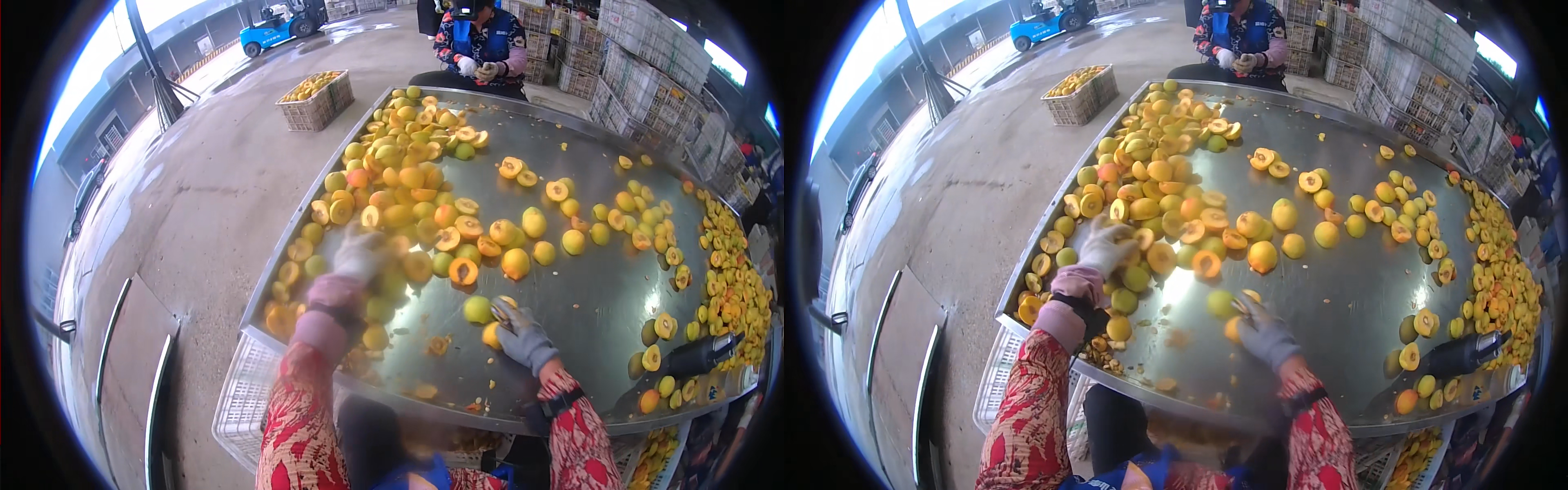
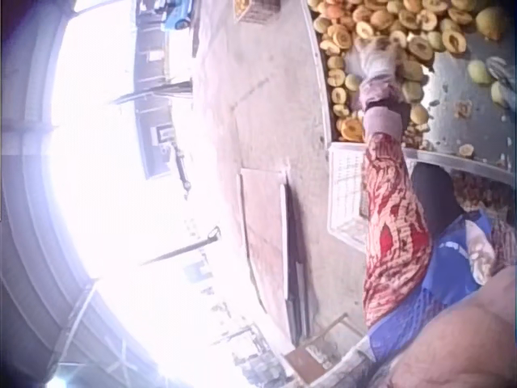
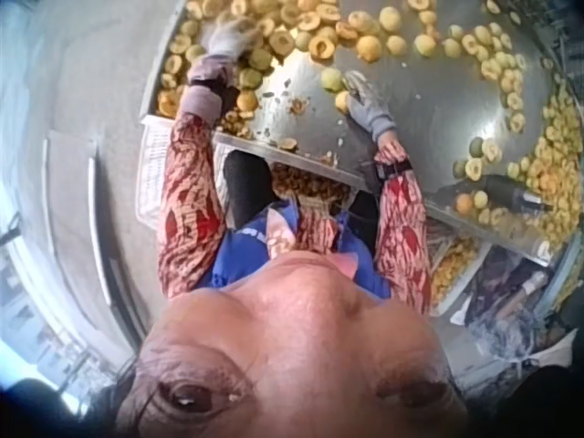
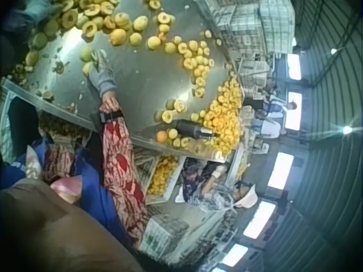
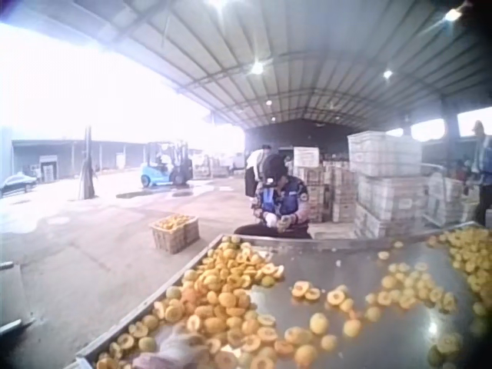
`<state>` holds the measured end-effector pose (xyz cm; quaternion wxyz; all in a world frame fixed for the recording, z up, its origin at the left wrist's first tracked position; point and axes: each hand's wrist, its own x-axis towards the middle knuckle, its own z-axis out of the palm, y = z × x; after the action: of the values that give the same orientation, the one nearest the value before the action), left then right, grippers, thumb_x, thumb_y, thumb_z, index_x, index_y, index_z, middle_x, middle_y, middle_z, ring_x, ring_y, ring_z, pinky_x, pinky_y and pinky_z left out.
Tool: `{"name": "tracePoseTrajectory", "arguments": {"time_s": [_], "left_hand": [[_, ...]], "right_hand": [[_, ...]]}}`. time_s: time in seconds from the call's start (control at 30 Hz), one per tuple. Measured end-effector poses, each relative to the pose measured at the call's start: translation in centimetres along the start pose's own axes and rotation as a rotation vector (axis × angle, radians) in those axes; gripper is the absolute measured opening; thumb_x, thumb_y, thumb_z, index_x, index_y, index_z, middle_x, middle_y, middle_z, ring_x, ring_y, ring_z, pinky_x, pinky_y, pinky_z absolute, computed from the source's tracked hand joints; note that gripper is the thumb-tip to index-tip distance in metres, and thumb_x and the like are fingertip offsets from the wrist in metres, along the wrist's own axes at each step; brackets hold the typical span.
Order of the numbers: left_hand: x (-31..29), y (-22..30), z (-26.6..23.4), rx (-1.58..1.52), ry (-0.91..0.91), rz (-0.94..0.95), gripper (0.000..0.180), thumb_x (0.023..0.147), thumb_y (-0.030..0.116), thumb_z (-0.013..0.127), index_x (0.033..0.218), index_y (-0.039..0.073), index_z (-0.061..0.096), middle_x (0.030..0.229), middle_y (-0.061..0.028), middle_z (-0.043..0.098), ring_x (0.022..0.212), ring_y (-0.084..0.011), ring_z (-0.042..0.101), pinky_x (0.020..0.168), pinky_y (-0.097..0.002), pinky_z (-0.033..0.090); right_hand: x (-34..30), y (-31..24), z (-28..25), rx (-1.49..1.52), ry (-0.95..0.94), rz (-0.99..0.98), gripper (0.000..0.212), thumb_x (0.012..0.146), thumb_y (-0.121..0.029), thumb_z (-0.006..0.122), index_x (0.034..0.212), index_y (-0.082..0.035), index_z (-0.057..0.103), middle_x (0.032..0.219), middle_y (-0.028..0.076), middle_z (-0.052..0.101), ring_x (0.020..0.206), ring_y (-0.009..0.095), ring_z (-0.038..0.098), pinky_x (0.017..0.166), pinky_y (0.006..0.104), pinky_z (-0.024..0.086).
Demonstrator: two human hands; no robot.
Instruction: Slicing and sorting apricots on a large industrial metal table.
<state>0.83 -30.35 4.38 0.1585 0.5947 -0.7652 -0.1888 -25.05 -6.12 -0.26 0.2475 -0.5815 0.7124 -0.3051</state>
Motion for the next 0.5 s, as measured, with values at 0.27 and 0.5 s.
{"name": "tracePoseTrajectory", "arguments": {"time_s": [0.27, 0.5], "left_hand": [[-6.3, 5.9, 0.1, 0.408, -0.287, 0.677, 0.034, 0.08, 0.041, 0.057, 0.099, 0.015, 0.068, 0.118, -0.0156, 0.054, 0.101, -0.0332, 0.057, 0.087, -0.0401, 0.046], [-3.7, 14.2, 6.3, 0.163, 0.005, 0.558, 0.045, 0.078, 0.04, 0.061, 0.114, 0.012, 0.057, 0.102, -0.0145, 0.062, 0.098, -0.0322, 0.06, 0.081, -0.0411, 0.047]], "right_hand": [[-0.6, -2.0, 0.4, 0.022, -0.278, -0.183, 0.043, 0.085, -0.022, 0.054, 0.126, -0.01, 0.051, 0.113, 0.018, 0.06, 0.104, 0.031, 0.058, 0.088, 0.0369, 0.046], [-10.8, -1.5, -3.9, 0.019, 0.217, -0.262, 0.039, 0.087, -0.012, 0.058, 0.125, -0.009, 0.052, 0.102, 0.01, 0.064, 0.091, 0.017, 0.061, 0.082, 0.0301, 0.049]]}}
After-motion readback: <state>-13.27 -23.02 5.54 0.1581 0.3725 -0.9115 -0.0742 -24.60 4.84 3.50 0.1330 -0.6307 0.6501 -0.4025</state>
